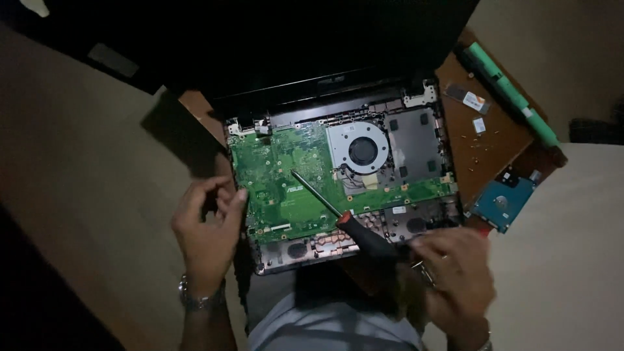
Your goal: Removing a laptop battery, cleaning it with a brush, and lifting the motherboard for inspection.
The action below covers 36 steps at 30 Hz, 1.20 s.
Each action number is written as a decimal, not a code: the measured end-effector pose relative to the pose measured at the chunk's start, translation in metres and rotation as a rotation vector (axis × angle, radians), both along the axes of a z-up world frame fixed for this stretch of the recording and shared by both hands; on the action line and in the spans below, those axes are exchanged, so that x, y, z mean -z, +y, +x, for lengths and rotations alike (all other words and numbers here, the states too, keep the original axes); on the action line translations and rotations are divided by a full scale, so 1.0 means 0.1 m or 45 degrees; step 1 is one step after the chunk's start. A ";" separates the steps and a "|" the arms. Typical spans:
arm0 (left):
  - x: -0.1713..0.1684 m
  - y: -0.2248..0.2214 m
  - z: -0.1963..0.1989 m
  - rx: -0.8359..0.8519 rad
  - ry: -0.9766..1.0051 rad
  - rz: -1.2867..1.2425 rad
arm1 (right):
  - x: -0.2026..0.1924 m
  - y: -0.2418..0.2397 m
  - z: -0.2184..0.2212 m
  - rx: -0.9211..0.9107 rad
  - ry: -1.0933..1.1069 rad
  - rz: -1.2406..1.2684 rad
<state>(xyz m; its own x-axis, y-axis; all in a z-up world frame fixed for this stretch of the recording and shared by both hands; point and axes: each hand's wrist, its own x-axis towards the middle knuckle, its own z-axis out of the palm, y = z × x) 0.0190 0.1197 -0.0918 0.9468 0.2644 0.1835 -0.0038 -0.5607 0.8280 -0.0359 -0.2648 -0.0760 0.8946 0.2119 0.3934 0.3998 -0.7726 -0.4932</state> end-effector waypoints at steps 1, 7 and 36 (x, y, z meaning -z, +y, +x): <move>0.03 0.00 0.01 0.013 0.041 -0.007 | 0.05 0.04 -0.02 -0.060 0.080 -0.052; 0.13 -0.01 0.02 0.031 -0.034 0.110 | -0.02 0.28 0.06 -0.242 0.203 -0.273; -0.20 -0.03 0.42 0.746 -0.016 0.992 | 0.15 0.44 -0.08 -0.062 -0.035 -0.125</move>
<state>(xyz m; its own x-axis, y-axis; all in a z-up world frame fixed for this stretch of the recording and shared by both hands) 0.0611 0.1165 -0.0717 0.8864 -0.4474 0.1186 -0.4628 -0.8577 0.2238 -0.0437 -0.2206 -0.0907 0.8714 0.2935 0.3931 0.4505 -0.7961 -0.4042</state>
